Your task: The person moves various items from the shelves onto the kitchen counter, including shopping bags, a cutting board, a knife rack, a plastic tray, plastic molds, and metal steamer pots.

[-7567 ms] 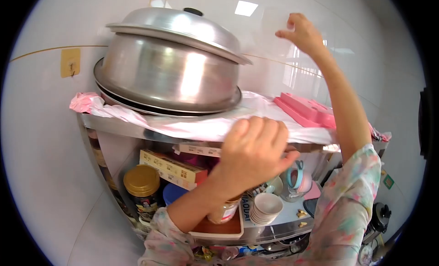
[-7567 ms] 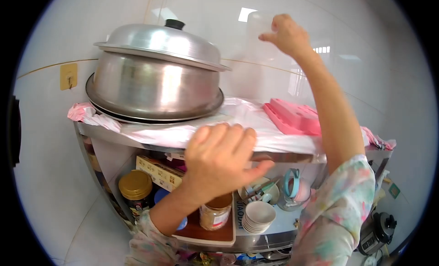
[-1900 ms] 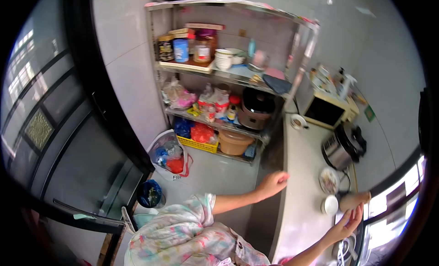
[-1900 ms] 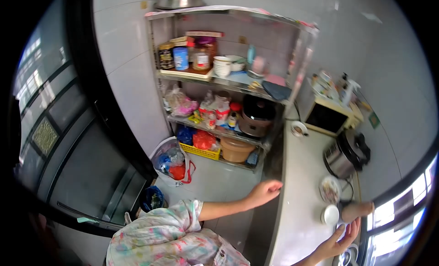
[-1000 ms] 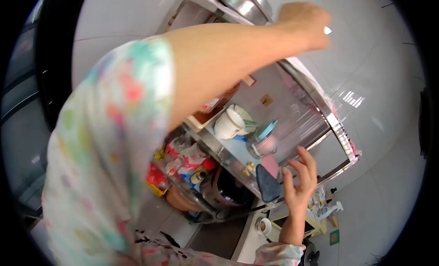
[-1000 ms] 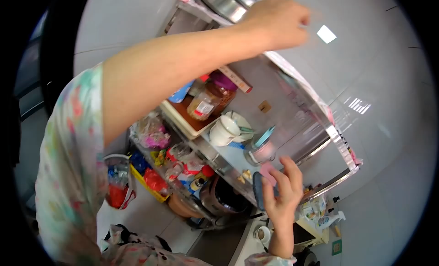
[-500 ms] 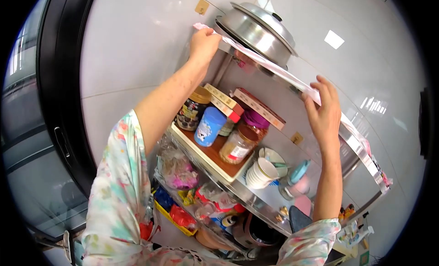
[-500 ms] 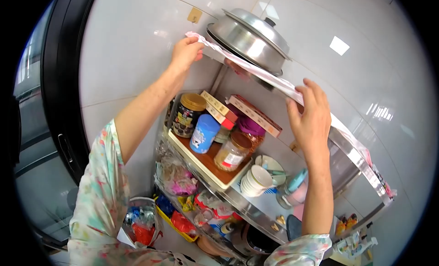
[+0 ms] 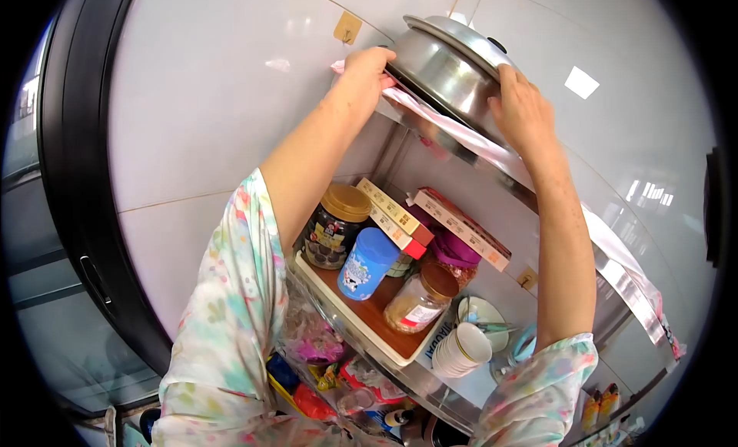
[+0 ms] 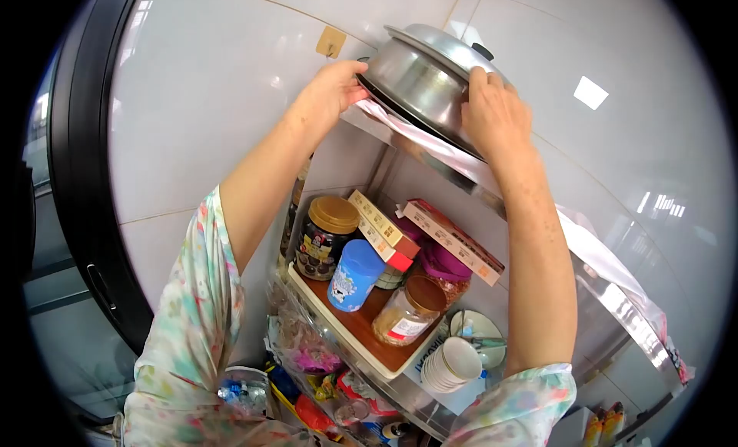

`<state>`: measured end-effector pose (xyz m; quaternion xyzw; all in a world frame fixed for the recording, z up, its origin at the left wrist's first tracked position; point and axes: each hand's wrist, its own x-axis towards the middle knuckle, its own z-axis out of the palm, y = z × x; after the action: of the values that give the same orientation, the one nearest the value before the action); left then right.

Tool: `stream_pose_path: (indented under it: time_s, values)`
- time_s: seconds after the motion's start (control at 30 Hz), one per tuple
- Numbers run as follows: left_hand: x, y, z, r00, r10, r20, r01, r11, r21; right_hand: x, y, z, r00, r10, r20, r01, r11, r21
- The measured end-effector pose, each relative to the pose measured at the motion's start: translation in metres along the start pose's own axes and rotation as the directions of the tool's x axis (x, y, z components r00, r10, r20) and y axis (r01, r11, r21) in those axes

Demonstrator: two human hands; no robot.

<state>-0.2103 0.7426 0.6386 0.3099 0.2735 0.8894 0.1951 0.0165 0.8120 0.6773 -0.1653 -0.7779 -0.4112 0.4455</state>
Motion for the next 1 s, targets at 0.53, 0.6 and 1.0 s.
stream_pose_path:
  time_s: [0.53,0.6,1.0]
  values:
    - [-0.004,0.001,0.117,0.938,-0.089,0.335,0.193,0.937,-0.291,0.021,0.052,-0.030,0.985,0.165,0.059,-0.160,0.984,-0.085]
    - [-0.004,-0.013,0.131,0.924,-0.053,0.379,0.201,0.910,-0.363,0.021,0.050,-0.032,0.992,0.121,0.040,-0.116,0.988,-0.103]
    - [-0.006,-0.047,0.144,0.910,0.078,0.408,0.235,0.713,-0.661,-0.006,0.040,-0.066,0.936,-0.286,-0.205,0.233,0.941,-0.245]
